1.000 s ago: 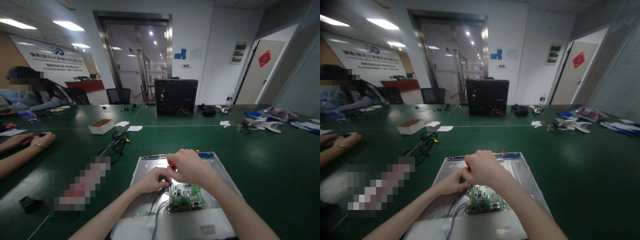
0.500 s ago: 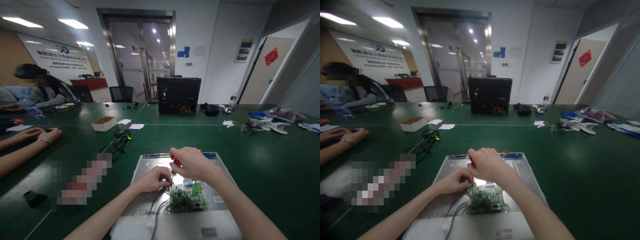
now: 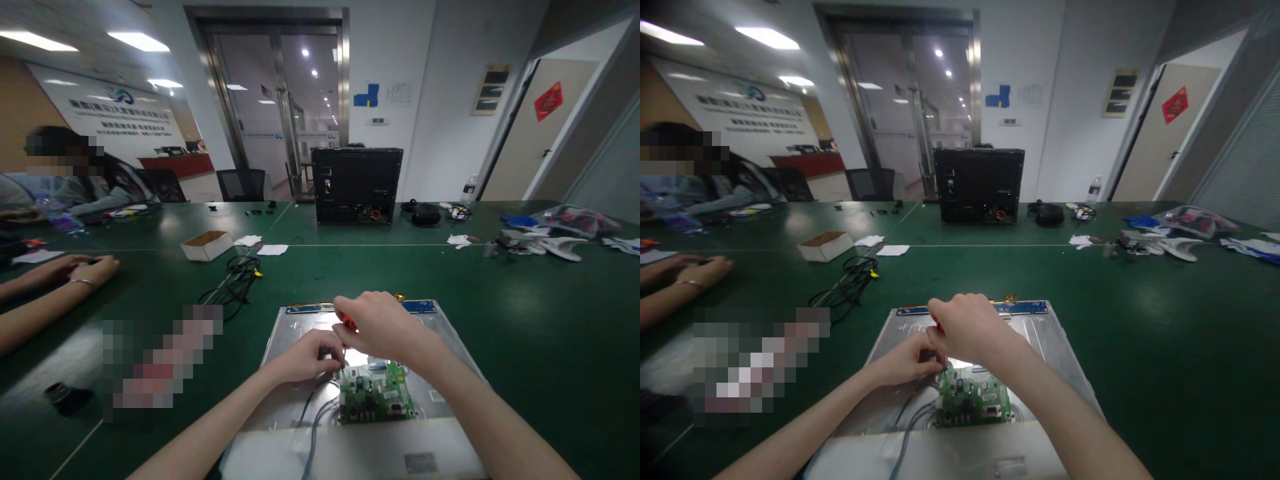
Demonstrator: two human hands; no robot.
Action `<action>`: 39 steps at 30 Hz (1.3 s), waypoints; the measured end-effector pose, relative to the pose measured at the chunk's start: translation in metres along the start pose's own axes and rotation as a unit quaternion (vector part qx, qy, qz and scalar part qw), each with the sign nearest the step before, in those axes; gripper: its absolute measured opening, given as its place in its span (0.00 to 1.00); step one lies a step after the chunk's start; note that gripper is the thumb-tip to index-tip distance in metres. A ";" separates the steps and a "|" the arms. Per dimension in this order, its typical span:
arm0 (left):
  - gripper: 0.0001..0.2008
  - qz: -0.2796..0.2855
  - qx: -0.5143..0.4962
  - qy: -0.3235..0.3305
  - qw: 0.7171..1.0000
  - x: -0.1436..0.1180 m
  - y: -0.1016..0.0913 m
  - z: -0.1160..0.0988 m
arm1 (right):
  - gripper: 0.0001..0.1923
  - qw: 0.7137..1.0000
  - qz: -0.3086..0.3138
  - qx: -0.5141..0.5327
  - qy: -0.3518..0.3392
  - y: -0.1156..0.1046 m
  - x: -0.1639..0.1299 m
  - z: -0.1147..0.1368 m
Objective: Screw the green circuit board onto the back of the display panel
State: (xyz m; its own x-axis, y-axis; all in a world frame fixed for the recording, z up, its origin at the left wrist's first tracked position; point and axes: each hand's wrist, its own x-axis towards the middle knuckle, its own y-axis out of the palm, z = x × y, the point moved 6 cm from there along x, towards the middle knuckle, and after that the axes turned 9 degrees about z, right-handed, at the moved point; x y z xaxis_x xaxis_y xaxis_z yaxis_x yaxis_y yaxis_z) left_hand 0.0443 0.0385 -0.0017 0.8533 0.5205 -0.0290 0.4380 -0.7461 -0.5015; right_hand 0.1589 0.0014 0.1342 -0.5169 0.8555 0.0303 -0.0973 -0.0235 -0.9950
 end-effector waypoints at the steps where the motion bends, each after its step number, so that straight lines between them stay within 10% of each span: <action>1: 0.04 0.000 -0.005 0.000 1.000 0.000 0.000 0.001 | 0.06 1.000 0.003 0.004 0.000 0.000 0.000 0.000; 26: 0.06 0.001 0.011 0.007 1.000 0.000 -0.001 -0.007 | 0.18 1.000 0.022 -0.006 0.017 -0.005 -0.004 0.000; 39: 0.03 -0.004 -0.004 0.023 1.000 0.001 0.000 -0.001 | 0.07 0.995 0.044 0.056 -0.076 -0.007 -0.013 0.009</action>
State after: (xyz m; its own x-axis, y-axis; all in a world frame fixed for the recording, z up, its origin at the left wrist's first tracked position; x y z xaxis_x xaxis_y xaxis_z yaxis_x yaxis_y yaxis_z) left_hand 0.0455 0.0389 -0.0006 0.8621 0.5065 0.0150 0.4468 -0.7458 -0.4941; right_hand 0.1586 -0.0138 0.1416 -0.6487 0.7603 -0.0336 -0.1367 -0.1599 -0.9776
